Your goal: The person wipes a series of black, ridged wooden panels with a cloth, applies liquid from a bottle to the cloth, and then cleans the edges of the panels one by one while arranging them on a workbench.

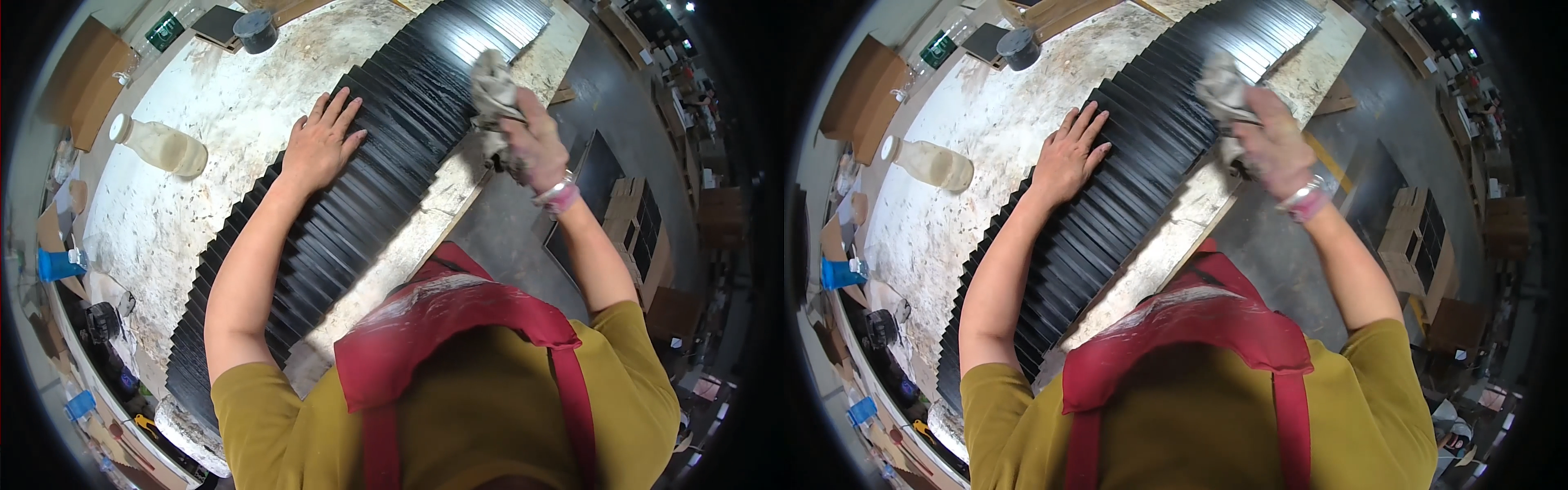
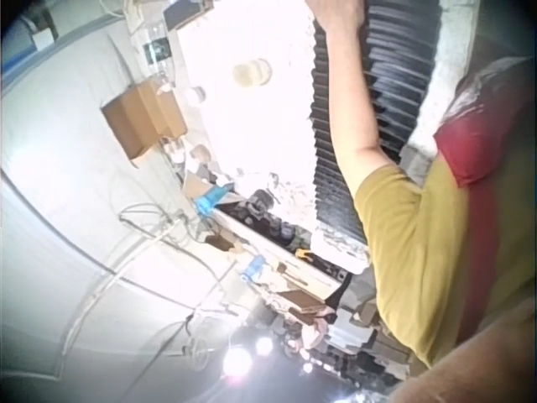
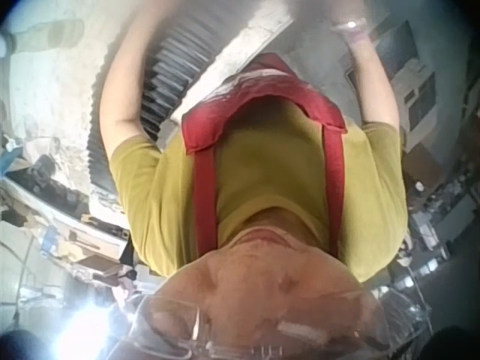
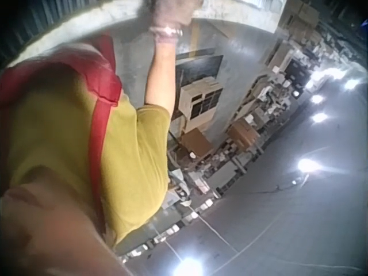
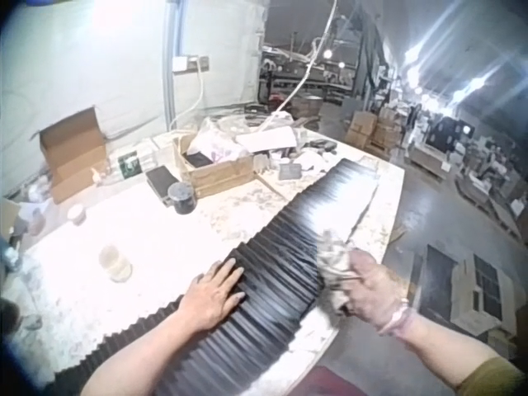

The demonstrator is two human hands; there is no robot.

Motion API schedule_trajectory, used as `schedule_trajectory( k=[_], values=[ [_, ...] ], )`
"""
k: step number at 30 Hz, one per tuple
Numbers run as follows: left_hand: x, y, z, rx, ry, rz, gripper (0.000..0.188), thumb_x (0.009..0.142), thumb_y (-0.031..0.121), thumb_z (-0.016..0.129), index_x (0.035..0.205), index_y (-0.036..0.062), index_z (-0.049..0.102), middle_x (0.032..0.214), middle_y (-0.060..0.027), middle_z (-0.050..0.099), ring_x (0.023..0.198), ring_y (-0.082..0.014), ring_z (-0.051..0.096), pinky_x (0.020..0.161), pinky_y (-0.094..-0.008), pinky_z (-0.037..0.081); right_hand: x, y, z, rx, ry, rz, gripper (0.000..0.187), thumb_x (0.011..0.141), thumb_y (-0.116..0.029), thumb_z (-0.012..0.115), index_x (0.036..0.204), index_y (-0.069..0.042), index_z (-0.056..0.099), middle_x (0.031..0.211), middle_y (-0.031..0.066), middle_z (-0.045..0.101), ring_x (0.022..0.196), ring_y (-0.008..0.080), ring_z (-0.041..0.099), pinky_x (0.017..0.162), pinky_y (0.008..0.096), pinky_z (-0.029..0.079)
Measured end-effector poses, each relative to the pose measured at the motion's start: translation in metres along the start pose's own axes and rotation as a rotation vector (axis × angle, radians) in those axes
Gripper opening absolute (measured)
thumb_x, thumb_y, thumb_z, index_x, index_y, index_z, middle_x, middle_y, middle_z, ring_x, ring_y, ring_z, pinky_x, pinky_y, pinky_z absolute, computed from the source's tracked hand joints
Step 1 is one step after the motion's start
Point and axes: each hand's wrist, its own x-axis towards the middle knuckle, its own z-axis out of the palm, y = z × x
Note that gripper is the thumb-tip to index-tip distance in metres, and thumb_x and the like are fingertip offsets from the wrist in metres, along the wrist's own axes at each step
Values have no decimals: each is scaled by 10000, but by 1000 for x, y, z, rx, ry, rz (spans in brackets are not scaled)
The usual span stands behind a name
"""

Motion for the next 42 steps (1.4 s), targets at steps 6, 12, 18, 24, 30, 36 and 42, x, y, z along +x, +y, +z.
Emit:
schedule_trajectory(
  k=[6,12,18,24,30,36,42],
  values=[
    [4,1,-5,-24,-69,-10,556,966,399,466,1465,190,338,1553,-53,259,1406,-312,279,1086,-516,316,-28,31,85,-797,-247,-684,391,709,-106,654,1095,-168,644,985,59,574,1012,291,535,881,411,436],
    [11,39,-26,-37,-44,-81,621,915,364,580,1449,130,365,1546,-112,266,1403,-366,267,1107,-538,265,-45,33,-32,-144,-231,524,379,872,-107,600,1245,-49,568,1226,107,601,1155,193,563,938,359,484],
    [63,135,-55,-1176,176,-165,622,913,264,639,1436,54,373,1422,-209,446,1339,-294,404,1113,-341,301,11,16,14,284,-151,-54,559,937,-358,563,1395,-69,426,1446,154,406,1324,246,403,1112,409,297],
    [93,18,-59,-1104,519,-445,312,954,257,564,1143,10,593,1016,-133,662,920,-253,654,824,-372,518,50,39,27,-661,-143,-127,796,859,-435,627,1442,3,307,1475,210,348,1380,393,298,1149,441,224],
    [102,23,3,53,73,-16,545,881,462,589,1287,100,556,1329,-165,504,1182,-394,490,929,-478,446,60,70,58,-996,-238,-133,846,800,-535,623,1414,-6,381,1453,227,369,1377,440,273,1121,529,215],
    [160,-38,-5,-416,351,-338,469,888,369,621,1154,-15,592,1130,-223,600,1019,-402,590,878,-426,476,60,71,56,-925,-215,-163,826,811,-546,606,1403,-10,397,1463,206,355,1380,436,258,1120,527,211],
    [182,-94,65,-834,-25,-437,465,947,294,534,1274,-33,480,1088,-209,654,1032,-307,626,922,-383,471,55,66,66,-877,-244,-146,838,788,-562,604,1406,-30,411,1468,197,356,1387,430,246,1120,526,197]
  ],
)
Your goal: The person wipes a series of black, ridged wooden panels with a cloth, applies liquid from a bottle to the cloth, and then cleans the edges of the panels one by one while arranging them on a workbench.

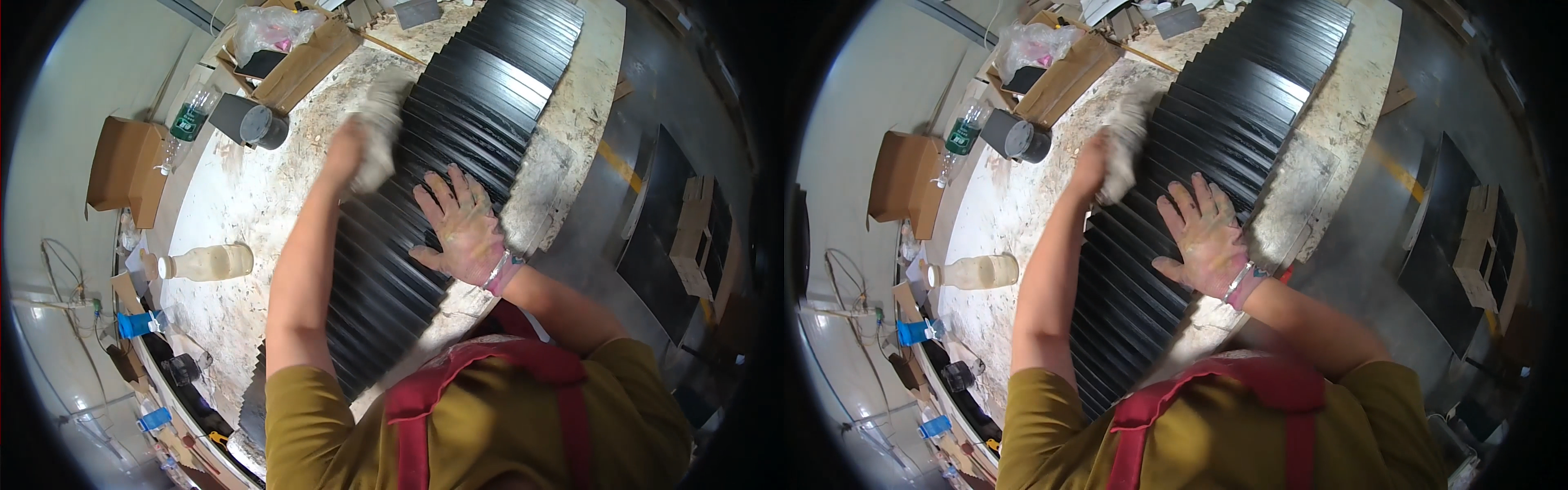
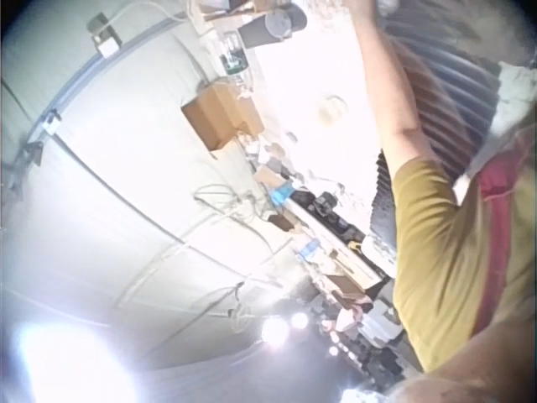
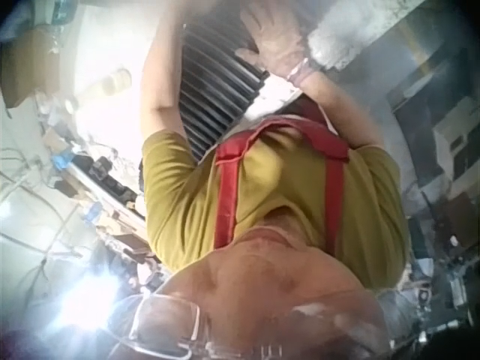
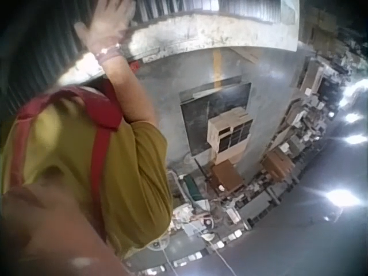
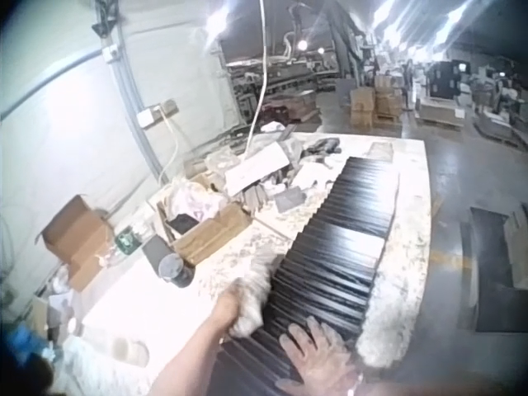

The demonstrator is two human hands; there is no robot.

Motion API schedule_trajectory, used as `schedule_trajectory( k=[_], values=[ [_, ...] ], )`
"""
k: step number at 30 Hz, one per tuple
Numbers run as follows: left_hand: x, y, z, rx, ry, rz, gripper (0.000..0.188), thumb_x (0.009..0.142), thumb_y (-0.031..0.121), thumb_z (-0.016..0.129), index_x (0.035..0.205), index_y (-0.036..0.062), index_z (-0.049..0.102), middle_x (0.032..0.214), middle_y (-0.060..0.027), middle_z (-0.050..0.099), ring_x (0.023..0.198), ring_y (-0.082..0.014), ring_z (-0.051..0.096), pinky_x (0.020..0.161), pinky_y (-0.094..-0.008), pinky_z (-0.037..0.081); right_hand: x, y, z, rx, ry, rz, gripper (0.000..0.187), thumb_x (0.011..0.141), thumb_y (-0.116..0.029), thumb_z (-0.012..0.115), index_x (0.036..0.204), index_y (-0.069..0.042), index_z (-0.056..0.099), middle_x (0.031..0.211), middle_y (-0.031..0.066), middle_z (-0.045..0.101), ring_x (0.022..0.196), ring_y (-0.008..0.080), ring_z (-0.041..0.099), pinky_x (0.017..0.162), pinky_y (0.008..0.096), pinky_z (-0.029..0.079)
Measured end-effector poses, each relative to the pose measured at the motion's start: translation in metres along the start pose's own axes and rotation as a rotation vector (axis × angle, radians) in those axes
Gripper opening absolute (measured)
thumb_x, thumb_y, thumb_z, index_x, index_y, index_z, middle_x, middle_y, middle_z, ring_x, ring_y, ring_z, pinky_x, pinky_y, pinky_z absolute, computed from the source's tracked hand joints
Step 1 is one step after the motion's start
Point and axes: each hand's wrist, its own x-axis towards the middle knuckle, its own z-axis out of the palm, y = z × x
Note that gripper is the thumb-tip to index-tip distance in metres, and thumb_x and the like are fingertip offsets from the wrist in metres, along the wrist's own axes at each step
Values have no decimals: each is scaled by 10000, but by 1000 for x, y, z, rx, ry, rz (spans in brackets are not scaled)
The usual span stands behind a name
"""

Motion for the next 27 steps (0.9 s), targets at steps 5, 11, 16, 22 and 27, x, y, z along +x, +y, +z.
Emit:
schedule_trajectory(
  k=[5,11,16,22,27],
  values=[
    [28,61,11,-359,-24,40,523,956,341,543,1305,-42,474,1114,-177,659,1027,-254,627,919,-321,468,2,17,2,36,36,41,829,796,-562,584,1415,-40,407,1476,190,356,1396,430,232,1125,518,181],
    [41,33,35,-3,57,50,393,941,280,583,1181,-29,558,1028,-173,661,948,-277,643,824,-359,502,2,15,1,2,-24,49,848,814,-599,540,1440,-52,374,1496,188,331,1410,426,203,1137,508,150],
    [21,66,-3,-901,328,31,380,991,283,504,1224,-18,495,1107,-169,622,890,-251,671,729,-350,570,3,18,-9,109,-20,6,862,817,-531,609,1472,-63,302,1494,198,325,1409,424,210,1129,523,196],
    [-88,142,46,-141,-123,330,397,999,333,461,1243,29,538,1234,-96,572,1148,-175,517,981,-337,411,29,63,-48,1199,459,-101,684,832,-277,711,1366,-20,371,1328,211,494,1184,310,519,992,428,440],
    [-81,124,35,208,211,497,390,974,200,449,1314,15,496,1331,-189,522,1241,-340,482,1065,-407,355,48,53,-95,864,440,69,417,854,-187,669,1229,-48,552,1130,138,632,985,219,642,832,330,550]
  ],
)
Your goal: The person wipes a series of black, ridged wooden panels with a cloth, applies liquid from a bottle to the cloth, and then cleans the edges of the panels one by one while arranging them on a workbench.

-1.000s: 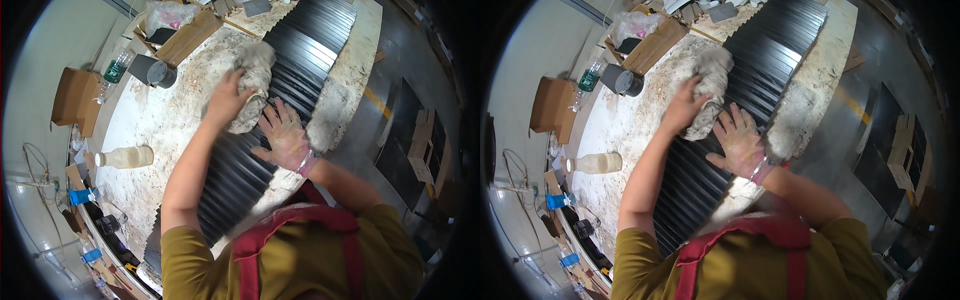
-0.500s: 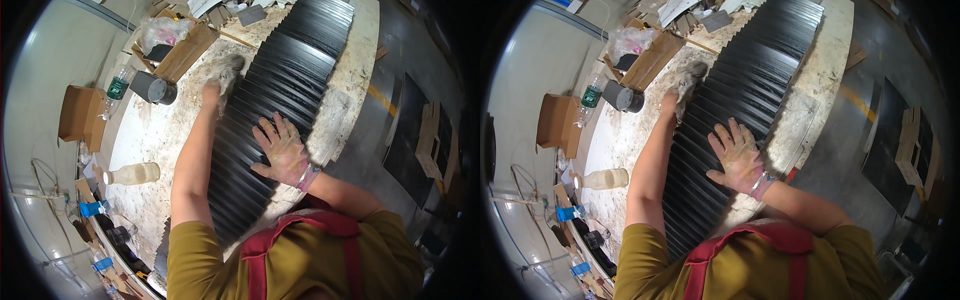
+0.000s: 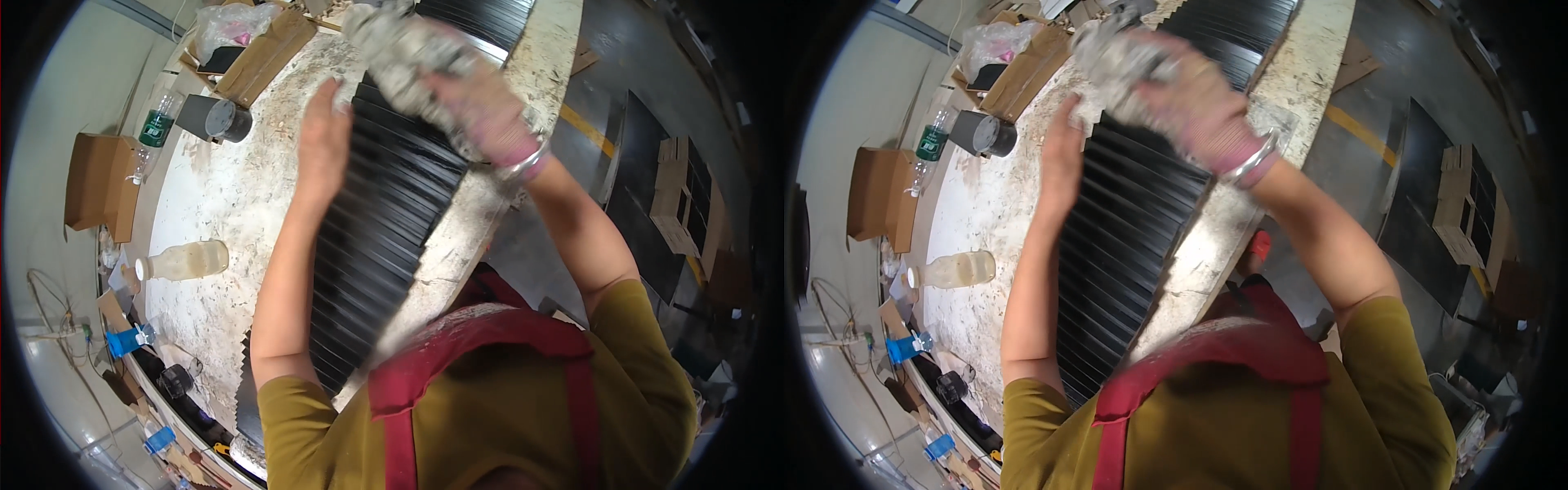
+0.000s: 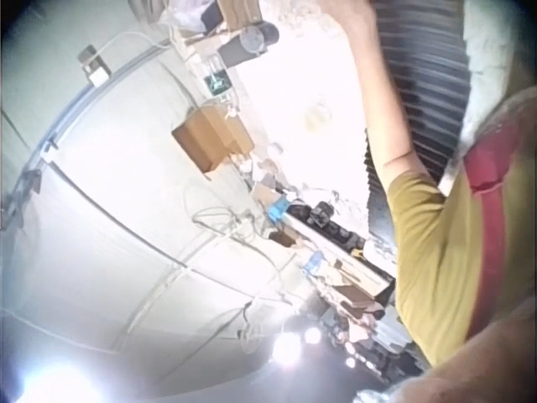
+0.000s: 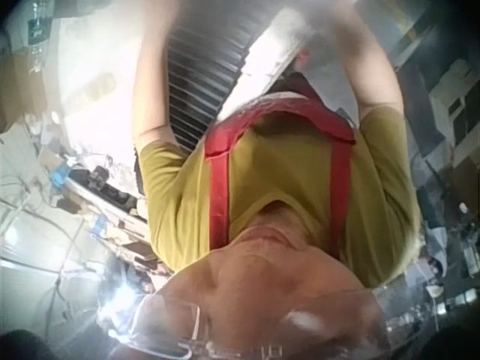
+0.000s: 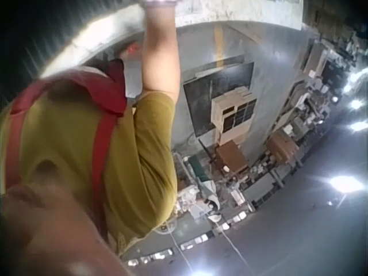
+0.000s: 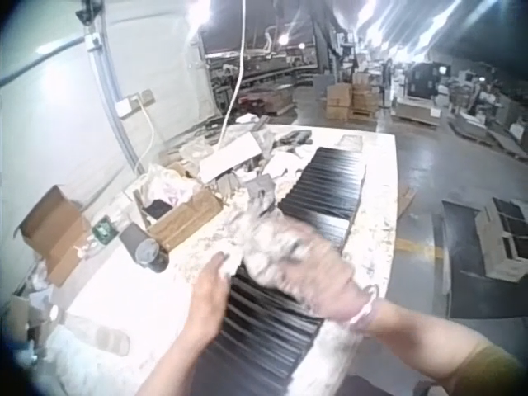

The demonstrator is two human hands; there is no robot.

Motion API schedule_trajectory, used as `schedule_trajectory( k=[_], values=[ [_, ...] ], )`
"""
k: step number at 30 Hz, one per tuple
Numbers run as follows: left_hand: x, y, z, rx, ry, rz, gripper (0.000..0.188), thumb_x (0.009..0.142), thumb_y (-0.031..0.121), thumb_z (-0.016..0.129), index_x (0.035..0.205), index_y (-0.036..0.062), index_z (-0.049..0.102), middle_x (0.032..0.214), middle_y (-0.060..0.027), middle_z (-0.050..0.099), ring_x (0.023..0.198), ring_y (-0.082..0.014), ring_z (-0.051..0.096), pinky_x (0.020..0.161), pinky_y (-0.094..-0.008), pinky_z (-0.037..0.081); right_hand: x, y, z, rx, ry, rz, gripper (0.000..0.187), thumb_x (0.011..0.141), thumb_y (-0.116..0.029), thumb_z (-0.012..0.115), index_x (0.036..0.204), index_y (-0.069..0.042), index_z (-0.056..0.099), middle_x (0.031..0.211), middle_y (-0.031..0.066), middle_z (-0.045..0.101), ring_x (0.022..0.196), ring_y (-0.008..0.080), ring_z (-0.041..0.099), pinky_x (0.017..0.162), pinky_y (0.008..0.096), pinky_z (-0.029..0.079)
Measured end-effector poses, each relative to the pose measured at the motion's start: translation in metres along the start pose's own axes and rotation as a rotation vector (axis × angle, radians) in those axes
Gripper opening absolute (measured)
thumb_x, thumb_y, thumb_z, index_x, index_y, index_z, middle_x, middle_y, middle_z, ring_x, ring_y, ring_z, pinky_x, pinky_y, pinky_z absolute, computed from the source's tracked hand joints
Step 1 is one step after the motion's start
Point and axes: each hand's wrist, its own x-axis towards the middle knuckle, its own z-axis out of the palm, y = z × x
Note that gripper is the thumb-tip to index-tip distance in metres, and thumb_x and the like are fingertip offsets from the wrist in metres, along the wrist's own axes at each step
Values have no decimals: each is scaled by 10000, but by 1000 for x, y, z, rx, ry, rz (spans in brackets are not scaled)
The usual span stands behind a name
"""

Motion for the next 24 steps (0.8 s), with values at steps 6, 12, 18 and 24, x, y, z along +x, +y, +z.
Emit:
schedule_trajectory(
  k=[6,12,18,24],
  values=[
    [-39,-30,42,625,-275,90,512,964,399,461,1437,213,399,1522,-64,322,1376,-286,334,1085,-561,265,-113,12,17,-810,-634,-372,262,833,-48,566,1052,-150,666,959,51,629,914,231,602,836,385,480],
    [-39,-19,47,623,-269,78,500,979,399,443,1426,177,413,1520,-78,324,1381,-290,324,1085,-543,268,-156,34,-128,-636,-203,413,305,873,-94,586,1171,-41,623,973,144,684,864,265,665,811,341,535],
    [-37,-29,49,650,-318,113,517,945,379,495,1417,179,426,1522,-75,315,1381,-304,319,1081,-554,270,-74,36,-32,-337,-40,-338,343,770,-102,669,1112,-129,652,1098,113,600,978,256,595,894,347,493],
    [-34,-19,36,562,-415,-1,557,941,319,508,1465,219,351,1559,-59,249,1414,-311,264,1114,-551,216,-113,79,-68,-575,-661,-243,421,666,-49,674,1077,-137,667,1017,57,599,960,258,599,802,388,510]
  ],
)
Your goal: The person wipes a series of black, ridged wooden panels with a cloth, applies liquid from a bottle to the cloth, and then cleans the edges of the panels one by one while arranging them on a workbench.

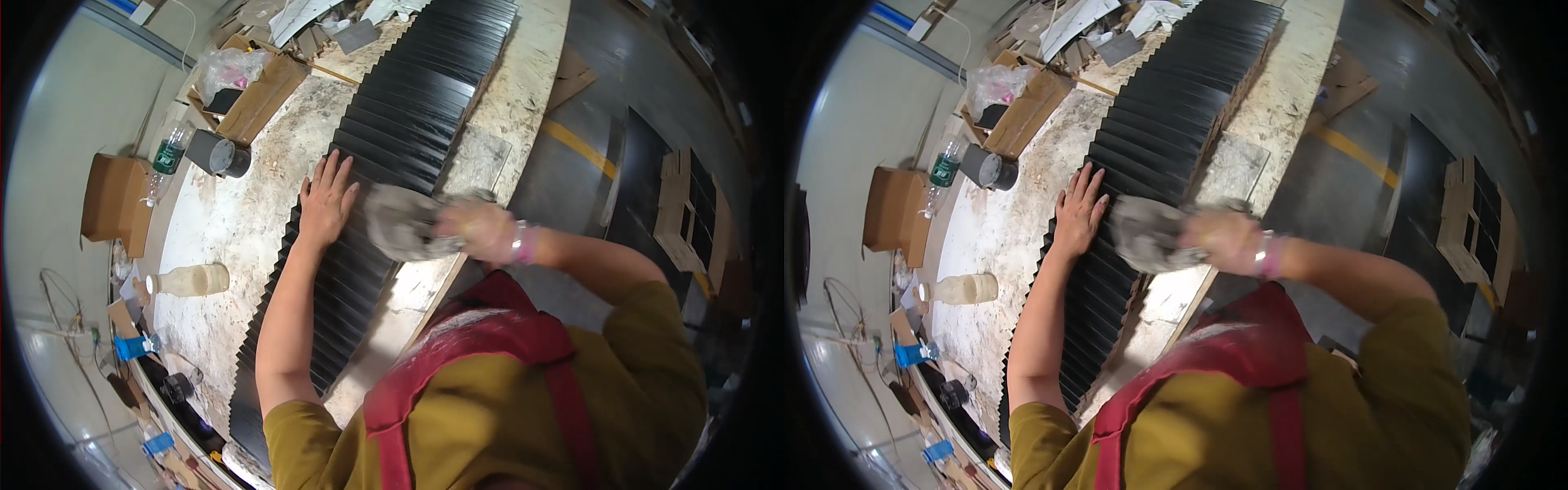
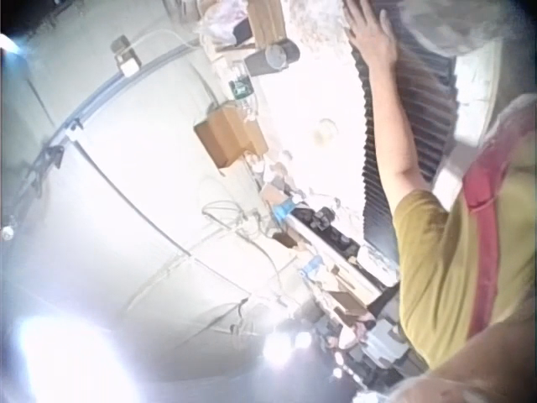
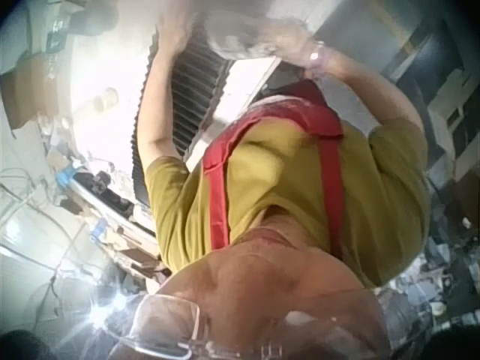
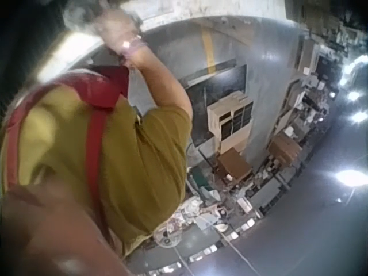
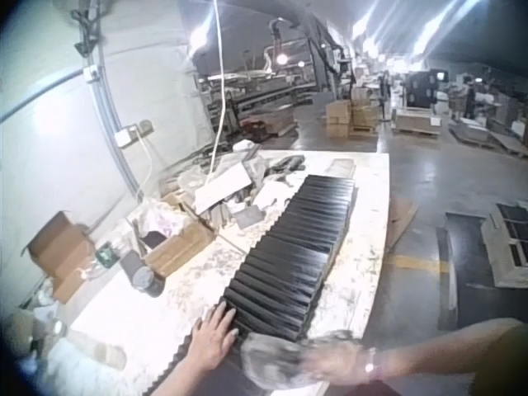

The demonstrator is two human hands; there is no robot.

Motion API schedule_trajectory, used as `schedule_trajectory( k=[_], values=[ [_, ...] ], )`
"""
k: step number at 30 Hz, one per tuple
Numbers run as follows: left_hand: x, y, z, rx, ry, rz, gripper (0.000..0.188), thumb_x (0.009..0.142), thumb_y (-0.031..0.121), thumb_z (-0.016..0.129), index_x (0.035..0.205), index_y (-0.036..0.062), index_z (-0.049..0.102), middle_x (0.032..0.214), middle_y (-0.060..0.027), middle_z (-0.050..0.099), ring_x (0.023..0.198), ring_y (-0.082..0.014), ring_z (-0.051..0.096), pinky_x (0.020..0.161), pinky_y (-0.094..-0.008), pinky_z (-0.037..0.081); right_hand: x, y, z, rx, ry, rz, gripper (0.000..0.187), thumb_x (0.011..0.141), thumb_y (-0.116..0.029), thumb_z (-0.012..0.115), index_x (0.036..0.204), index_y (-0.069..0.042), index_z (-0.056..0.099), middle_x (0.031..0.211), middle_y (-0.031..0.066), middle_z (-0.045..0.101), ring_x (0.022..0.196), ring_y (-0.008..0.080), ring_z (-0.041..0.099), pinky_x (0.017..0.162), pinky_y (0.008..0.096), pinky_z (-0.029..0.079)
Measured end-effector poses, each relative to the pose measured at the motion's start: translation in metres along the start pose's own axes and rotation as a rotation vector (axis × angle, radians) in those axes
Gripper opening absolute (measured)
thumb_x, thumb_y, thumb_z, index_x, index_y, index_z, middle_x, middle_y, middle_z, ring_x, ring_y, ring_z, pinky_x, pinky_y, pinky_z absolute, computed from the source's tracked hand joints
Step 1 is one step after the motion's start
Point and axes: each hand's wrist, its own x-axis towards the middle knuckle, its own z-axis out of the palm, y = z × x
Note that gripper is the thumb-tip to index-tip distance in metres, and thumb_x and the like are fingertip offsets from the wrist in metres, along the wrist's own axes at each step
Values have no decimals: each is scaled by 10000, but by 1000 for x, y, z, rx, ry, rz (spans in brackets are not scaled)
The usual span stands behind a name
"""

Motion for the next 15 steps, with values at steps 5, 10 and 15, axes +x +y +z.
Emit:
schedule_trajectory(
  k=[5,10,15],
  values=[
    [25,18,-11,-14,81,-166,520,986,367,454,1463,193,344,1548,-76,271,1413,-315,266,1108,-560,222,-22,78,-111,655,200,383,442,716,-47,720,1140,-31,598,1158,123,564,1065,247,567,922,344,483],
    [59,29,20,98,86,-271,523,962,314,468,1453,176,352,1551,-67,263,1404,-323,283,1097,-555,257,96,96,-118,396,384,-159,362,788,-109,662,1136,-24,609,1232,123,536,1114,271,527,981,366,427],
    [58,32,16,94,67,-253,538,951,278,461,1468,197,336,1560,-41,248,1397,-301,300,1096,-530,269,81,77,-39,-331,31,-390,183,820,-104,610,950,-206,687,962,21,629,1037,219,558,1036,447,380]
  ],
)
